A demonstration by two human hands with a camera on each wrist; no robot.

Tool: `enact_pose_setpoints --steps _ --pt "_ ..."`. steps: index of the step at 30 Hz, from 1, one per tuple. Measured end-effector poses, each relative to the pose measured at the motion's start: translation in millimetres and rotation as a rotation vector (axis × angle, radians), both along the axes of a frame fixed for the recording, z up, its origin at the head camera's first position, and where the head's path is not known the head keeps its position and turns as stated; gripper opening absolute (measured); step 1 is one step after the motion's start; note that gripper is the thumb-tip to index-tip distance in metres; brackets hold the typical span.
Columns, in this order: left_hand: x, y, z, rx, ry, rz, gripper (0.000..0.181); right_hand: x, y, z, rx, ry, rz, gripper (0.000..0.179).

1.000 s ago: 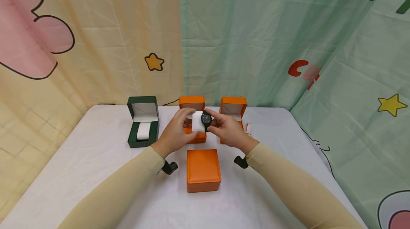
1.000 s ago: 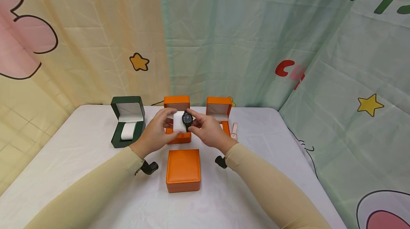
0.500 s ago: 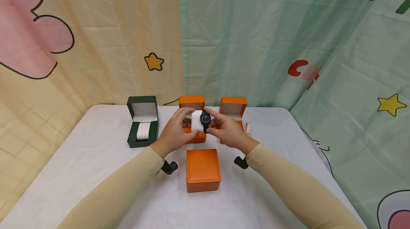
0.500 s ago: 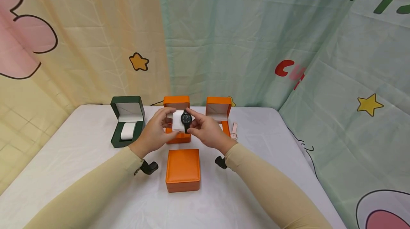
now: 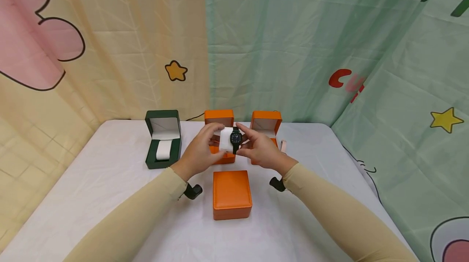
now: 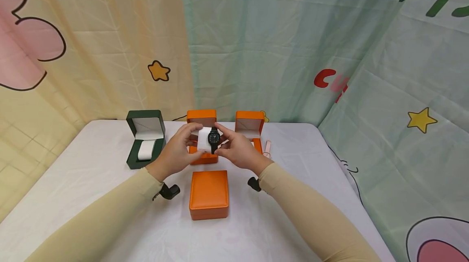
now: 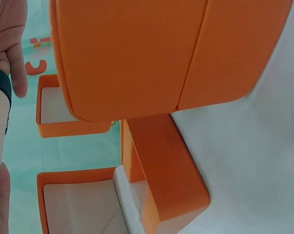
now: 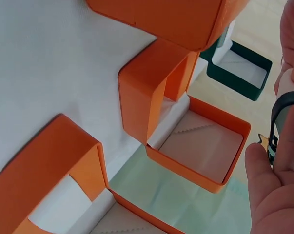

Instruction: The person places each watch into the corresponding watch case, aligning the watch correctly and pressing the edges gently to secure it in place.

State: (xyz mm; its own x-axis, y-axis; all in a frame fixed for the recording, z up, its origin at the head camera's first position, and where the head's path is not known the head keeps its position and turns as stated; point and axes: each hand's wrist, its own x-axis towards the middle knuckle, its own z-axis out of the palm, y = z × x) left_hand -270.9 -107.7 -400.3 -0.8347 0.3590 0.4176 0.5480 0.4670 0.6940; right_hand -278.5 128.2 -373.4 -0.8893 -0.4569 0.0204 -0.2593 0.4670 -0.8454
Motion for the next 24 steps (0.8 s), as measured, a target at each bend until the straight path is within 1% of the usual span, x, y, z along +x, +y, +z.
enact_pose_setpoints --steps 4,8,11,13,16,18,21,24 --pt "0.2 0.2 -1.0 -0.005 0.003 -0.002 0.072 -0.1 -0.2 3.1 0.047 -0.021 0.011 0.094" --pt "-0.1 -0.4 -1.6 0.003 0.009 -0.006 0.071 0.4 -1.1 5.4 0.062 -0.015 0.026 0.095" --pt "-0.3 -1.5 -0.8 0.006 0.014 -0.009 0.071 0.7 -1.2 5.8 0.076 0.015 0.022 0.094" --pt "-0.3 -2.3 -0.2 0.011 0.016 -0.013 0.071 0.5 -1.1 5.2 0.089 0.05 0.02 0.093" --pt "0.1 -3.0 0.7 0.014 0.016 -0.017 0.07 0.2 -0.6 4.5 0.097 0.096 0.029 0.092" --pt "0.4 -3.6 1.2 0.017 0.012 -0.019 0.07 0.1 -0.3 4.4 0.097 0.112 0.04 0.091" --pt "0.8 -4.3 1.7 0.016 0.004 -0.017 0.069 0.0 -0.2 4.2 0.091 0.107 0.051 0.091" --pt "0.8 -5.1 1.8 0.014 -0.007 -0.014 0.069 0.0 -0.4 3.9 0.083 0.082 0.05 0.092"
